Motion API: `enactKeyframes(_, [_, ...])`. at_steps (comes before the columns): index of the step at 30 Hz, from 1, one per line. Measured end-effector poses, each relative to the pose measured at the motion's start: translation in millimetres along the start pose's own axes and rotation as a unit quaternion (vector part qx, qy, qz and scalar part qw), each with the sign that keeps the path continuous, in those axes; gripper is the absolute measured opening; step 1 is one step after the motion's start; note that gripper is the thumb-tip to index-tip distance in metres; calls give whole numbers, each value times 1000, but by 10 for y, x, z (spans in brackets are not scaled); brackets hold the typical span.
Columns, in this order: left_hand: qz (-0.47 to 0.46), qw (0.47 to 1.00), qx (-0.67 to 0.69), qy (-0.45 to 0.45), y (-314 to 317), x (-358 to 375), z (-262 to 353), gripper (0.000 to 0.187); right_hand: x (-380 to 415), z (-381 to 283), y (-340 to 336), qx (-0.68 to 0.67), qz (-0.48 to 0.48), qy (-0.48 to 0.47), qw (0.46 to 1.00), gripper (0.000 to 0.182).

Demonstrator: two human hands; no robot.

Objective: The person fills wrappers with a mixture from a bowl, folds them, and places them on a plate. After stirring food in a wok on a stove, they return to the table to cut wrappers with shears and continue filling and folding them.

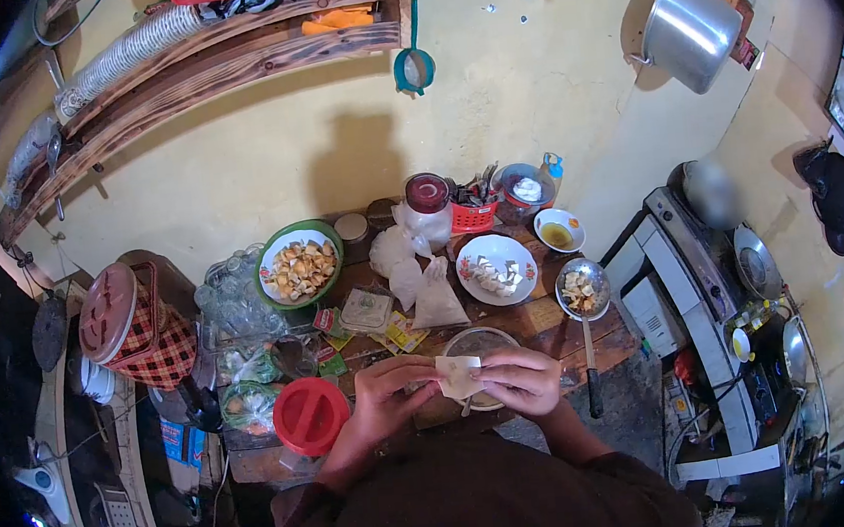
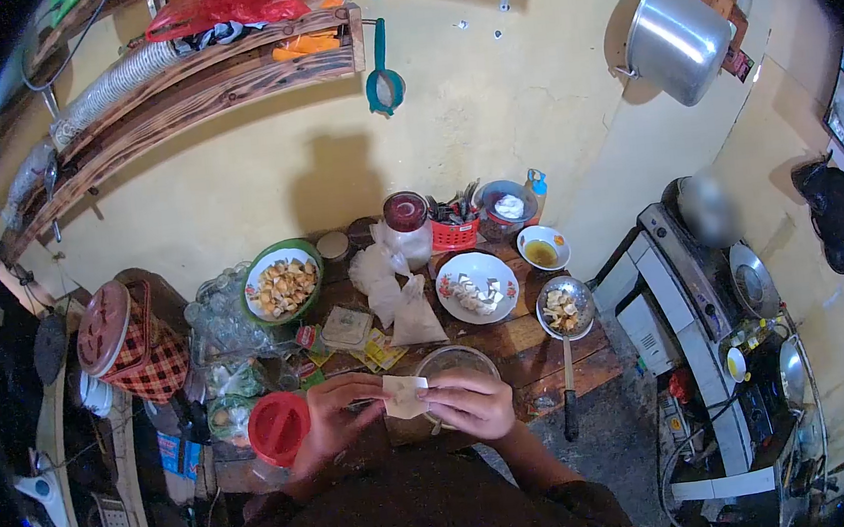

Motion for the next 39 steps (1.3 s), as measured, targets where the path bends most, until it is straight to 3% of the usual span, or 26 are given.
enactKeyframes(6, [-19,1000,-19,-7,39,1,66,20,-62,-80,-19,1,-6,-26,1000,19])
enactKeyframes(8, [-3,1000,7,-4,59,-5,76,20,-85,-91,-14,-16,0,20,1000,18])
enactKeyframes(12, [23,999,11,-29,124,6,65,19,-69,-61,23,-11,2,26,1000,16])
enactKeyframes(21, [60,998,-29,4,167,-21,83,19,-69,-28,81,-26,6,73,997,21])
enactKeyframes(23, [87,990,-31,-106,195,4,-5,21,-21,74,93,-37,33,130,990,24])
enactKeyframes(27, [66,987,-78,-122,262,-24,-134,22,90,313,195,-52,56,164,984,30])
enactKeyframes(29, [64,981,-21,-181,350,-23,-300,21,127,394,169,-60,66,176,980,28])
enactKeyframes(34, [-11,980,6,-198,633,-202,-475,19,258,608,51,-22,91,180,979,24])
enactKeyframes(39, [-19,973,15,-230,777,-203,-749,18,464,913,137,-53,81,291,952,21])
Point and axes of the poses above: each hand's wrist, its own x-axis away from the middle knuckle, its own y-axis out of the palm, z = x × y, the point moved 4 cm from there along -x, towards the middle knuckle
